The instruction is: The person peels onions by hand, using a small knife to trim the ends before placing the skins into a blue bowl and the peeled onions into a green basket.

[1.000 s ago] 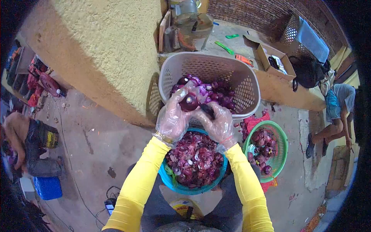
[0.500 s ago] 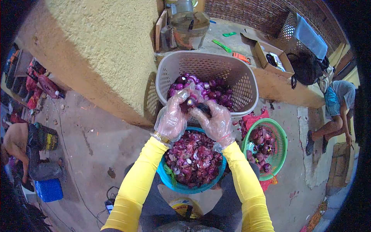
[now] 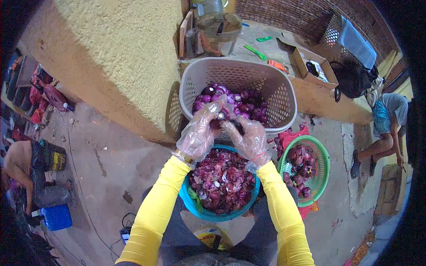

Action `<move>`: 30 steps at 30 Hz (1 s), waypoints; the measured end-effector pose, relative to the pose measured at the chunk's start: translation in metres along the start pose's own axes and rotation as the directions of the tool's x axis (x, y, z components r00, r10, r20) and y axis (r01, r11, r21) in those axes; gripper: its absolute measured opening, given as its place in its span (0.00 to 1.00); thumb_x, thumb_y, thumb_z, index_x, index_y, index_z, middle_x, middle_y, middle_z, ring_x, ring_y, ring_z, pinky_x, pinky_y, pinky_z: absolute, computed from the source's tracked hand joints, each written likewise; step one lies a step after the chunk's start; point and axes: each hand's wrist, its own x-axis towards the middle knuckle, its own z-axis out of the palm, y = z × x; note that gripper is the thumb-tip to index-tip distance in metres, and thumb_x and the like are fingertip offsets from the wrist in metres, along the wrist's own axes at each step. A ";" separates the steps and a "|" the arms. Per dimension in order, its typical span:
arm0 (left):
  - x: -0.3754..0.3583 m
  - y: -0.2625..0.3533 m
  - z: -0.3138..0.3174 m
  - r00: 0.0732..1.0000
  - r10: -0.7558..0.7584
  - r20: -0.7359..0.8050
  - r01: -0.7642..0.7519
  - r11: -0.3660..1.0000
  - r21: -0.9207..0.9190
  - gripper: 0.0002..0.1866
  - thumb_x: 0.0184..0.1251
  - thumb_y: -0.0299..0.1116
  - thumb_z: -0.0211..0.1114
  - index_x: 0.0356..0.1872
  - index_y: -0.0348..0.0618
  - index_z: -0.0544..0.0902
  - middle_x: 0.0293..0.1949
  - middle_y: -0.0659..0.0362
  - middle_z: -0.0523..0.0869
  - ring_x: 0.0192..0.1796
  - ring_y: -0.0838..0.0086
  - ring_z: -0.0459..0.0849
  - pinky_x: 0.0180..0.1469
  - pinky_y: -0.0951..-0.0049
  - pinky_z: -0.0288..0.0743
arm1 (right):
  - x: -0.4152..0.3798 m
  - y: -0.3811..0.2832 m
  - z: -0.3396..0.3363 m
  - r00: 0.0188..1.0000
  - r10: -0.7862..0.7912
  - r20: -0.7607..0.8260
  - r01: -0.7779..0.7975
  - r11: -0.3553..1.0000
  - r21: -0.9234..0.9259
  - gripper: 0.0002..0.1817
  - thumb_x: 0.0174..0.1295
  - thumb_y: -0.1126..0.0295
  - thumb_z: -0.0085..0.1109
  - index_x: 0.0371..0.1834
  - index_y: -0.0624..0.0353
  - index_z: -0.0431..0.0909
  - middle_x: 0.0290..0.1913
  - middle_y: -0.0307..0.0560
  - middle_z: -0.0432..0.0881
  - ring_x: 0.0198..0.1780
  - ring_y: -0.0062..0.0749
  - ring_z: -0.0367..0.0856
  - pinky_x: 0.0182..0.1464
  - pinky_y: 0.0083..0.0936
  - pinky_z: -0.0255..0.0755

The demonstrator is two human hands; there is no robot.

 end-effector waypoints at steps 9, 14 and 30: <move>0.000 0.000 -0.020 0.956 0.257 0.142 -0.278 0.633 0.723 0.39 0.65 0.26 0.73 0.78 0.44 0.70 0.75 0.47 0.76 0.75 0.49 0.75 0.78 0.55 0.68 | -0.003 -0.013 -0.010 0.978 -0.161 0.129 0.164 0.986 -0.010 0.22 0.60 0.45 0.76 0.42 0.53 0.92 0.33 0.55 0.89 0.34 0.52 0.90 0.38 0.42 0.81; 0.000 0.003 -0.024 0.869 0.322 0.375 -0.466 0.276 0.841 0.39 0.61 0.24 0.72 0.77 0.45 0.71 0.72 0.48 0.79 0.73 0.50 0.78 0.76 0.55 0.70 | -0.001 -0.006 -0.009 0.996 -0.065 -0.057 0.067 0.998 0.021 0.27 0.54 0.43 0.79 0.45 0.53 0.91 0.34 0.53 0.89 0.35 0.51 0.90 0.38 0.42 0.82; 0.001 0.003 -0.015 0.825 0.314 0.470 -0.550 0.255 0.795 0.40 0.64 0.16 0.70 0.79 0.47 0.71 0.64 0.54 0.85 0.64 0.63 0.83 0.69 0.65 0.75 | -0.002 -0.001 -0.010 0.999 -0.042 -0.009 0.041 0.992 -0.123 0.23 0.59 0.44 0.75 0.38 0.55 0.89 0.31 0.56 0.86 0.34 0.55 0.87 0.38 0.46 0.79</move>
